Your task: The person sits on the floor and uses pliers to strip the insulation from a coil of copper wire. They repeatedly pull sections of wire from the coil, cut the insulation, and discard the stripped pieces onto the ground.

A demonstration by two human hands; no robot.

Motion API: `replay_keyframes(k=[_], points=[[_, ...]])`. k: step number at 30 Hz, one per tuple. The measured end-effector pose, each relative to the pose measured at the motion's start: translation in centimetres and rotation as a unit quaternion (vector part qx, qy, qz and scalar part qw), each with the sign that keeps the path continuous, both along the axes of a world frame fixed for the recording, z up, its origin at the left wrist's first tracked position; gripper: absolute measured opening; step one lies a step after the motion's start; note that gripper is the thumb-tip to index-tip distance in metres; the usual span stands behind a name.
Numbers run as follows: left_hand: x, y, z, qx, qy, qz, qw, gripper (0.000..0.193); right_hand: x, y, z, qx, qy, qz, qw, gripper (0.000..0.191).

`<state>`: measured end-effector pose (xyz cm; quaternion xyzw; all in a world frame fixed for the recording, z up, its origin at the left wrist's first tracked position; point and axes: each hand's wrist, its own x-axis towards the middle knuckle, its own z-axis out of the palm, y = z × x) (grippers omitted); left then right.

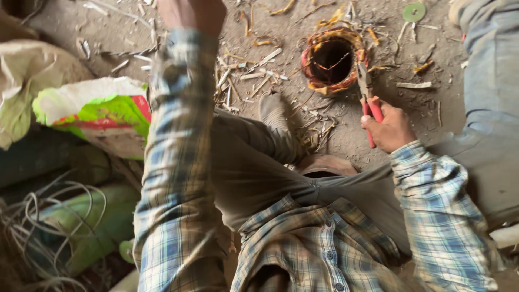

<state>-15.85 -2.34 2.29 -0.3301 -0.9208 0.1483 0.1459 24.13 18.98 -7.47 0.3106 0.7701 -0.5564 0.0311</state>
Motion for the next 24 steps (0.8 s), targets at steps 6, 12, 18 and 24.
replay_keyframes(k=[6,12,18,24], points=[[17.8,5.6,-6.7,0.052,-0.27,-0.284,0.919,0.017,0.0,0.4,-0.2,0.023,-0.207,0.001,0.978,0.038],[19.2,7.7,-10.0,-0.22,-0.283,-0.346,0.867,0.038,-0.1,0.6,-1.7,0.15,-0.212,0.055,0.964,0.04],[18.9,6.1,-11.0,-0.012,-0.267,-0.3,0.916,0.02,-0.6,0.0,-1.4,0.095,-0.246,0.1,0.959,0.037],[17.7,5.3,-13.3,0.075,-0.405,-0.116,0.904,0.014,0.3,-1.2,-2.3,-0.138,-0.185,0.091,0.969,0.02]])
